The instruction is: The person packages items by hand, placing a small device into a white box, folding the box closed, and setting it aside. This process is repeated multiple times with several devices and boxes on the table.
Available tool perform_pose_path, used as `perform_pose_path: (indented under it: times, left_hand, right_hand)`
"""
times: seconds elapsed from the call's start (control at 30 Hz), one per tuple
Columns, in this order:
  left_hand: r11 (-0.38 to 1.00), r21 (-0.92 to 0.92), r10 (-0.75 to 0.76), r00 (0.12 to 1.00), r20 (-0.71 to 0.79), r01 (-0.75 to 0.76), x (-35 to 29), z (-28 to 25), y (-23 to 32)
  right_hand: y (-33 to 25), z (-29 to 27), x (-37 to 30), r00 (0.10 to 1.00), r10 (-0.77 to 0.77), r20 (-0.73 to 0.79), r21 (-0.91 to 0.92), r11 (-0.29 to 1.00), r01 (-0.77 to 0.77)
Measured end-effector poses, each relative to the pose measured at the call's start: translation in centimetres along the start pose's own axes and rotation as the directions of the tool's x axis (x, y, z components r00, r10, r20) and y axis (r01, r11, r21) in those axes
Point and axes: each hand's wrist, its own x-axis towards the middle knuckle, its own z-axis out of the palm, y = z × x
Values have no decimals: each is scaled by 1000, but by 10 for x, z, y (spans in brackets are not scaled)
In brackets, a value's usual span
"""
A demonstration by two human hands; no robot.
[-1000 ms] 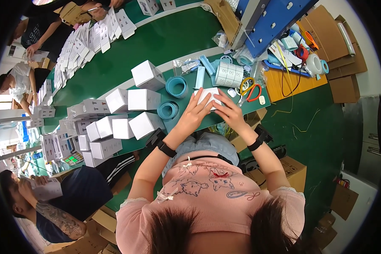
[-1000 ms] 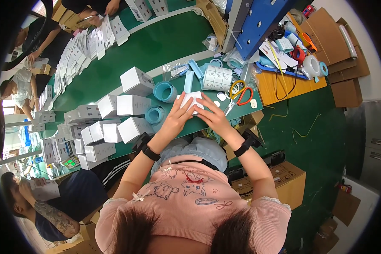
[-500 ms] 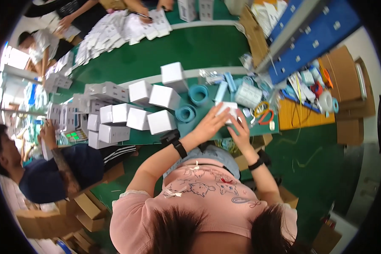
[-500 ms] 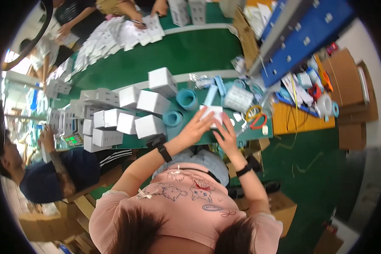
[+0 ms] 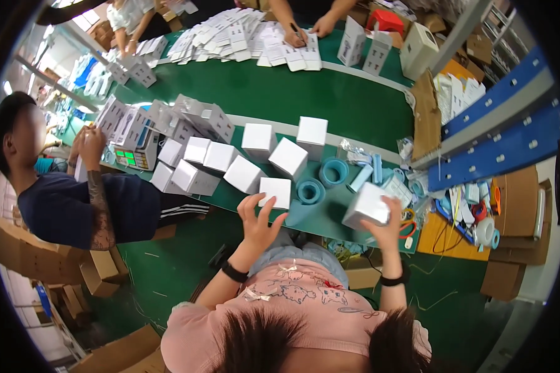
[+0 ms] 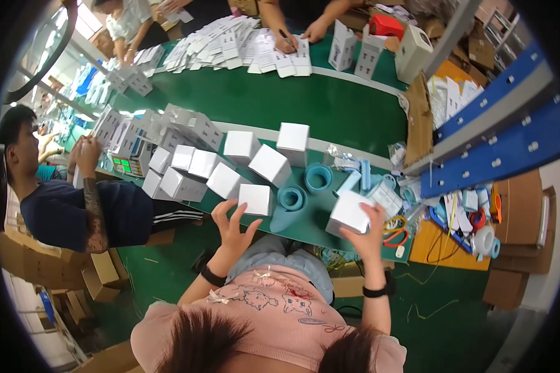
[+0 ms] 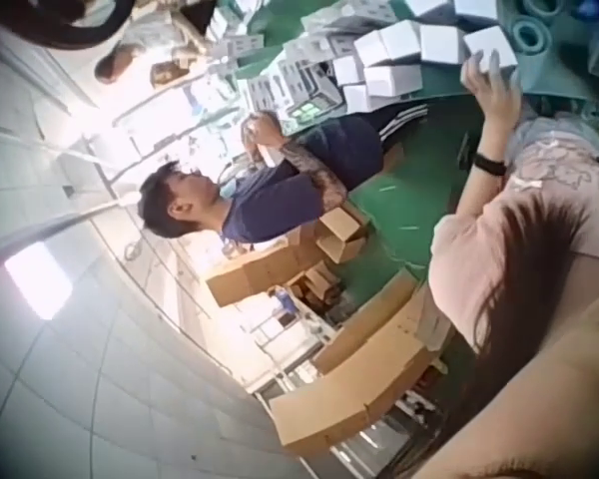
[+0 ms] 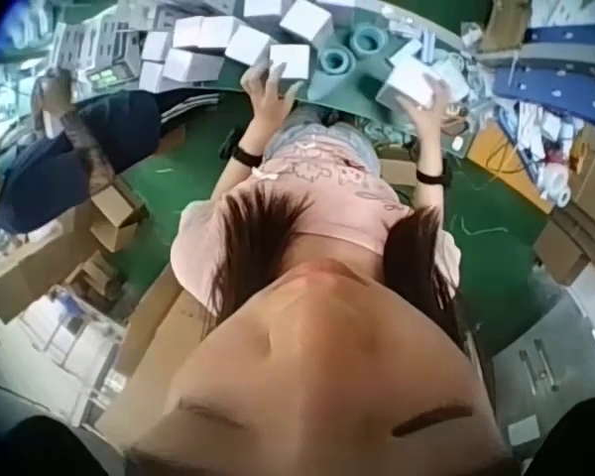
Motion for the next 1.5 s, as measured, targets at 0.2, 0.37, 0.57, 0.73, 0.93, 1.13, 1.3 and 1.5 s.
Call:
perform_pose_path:
  times: [0.2, 0.37, 0.57, 0.73, 0.93, 1.13, 1.3, 1.5]
  left_hand:
    - [982, 183, -29, 928, 371, -42, -15, -7, -34]
    - [954, 190, 151, 921, 360, -231, -23, 18, -65]
    - [974, 135, 130, 934, 333, -184, -7, 22, -67]
    - [988, 96, 78, 931, 358, -119, -2, 19, -65]
    - [995, -16, 99, 897, 430, -103, -4, 11, -70]
    - [995, -46, 102, 901, 422, -91, -7, 15, -76]
    - [993, -67, 116, 906, 406, -98, -6, 15, -74]
    - [993, -78, 116, 905, 409, -92, 2, 18, -67]
  right_hand:
    - [-135, -36, 132, 972, -174, -155, 485, 844, 228]
    - [-221, 86, 247, 928, -372, 15, 240, 903, 357]
    - [-195, 255, 286, 876, -289, 385, 70, 956, 285]
    - [-162, 312, 261, 822, -225, 523, 72, 973, 220]
    - [-142, 309, 279, 651, -210, 730, -63, 927, 370]
    - [-233, 325, 292, 492, -720, 489, 142, 623, 770]
    - [-262, 356, 271, 520, -394, 758, -72, 742, 667]
    - [-301, 266, 319, 664, -638, 390, -39, 709, 704]
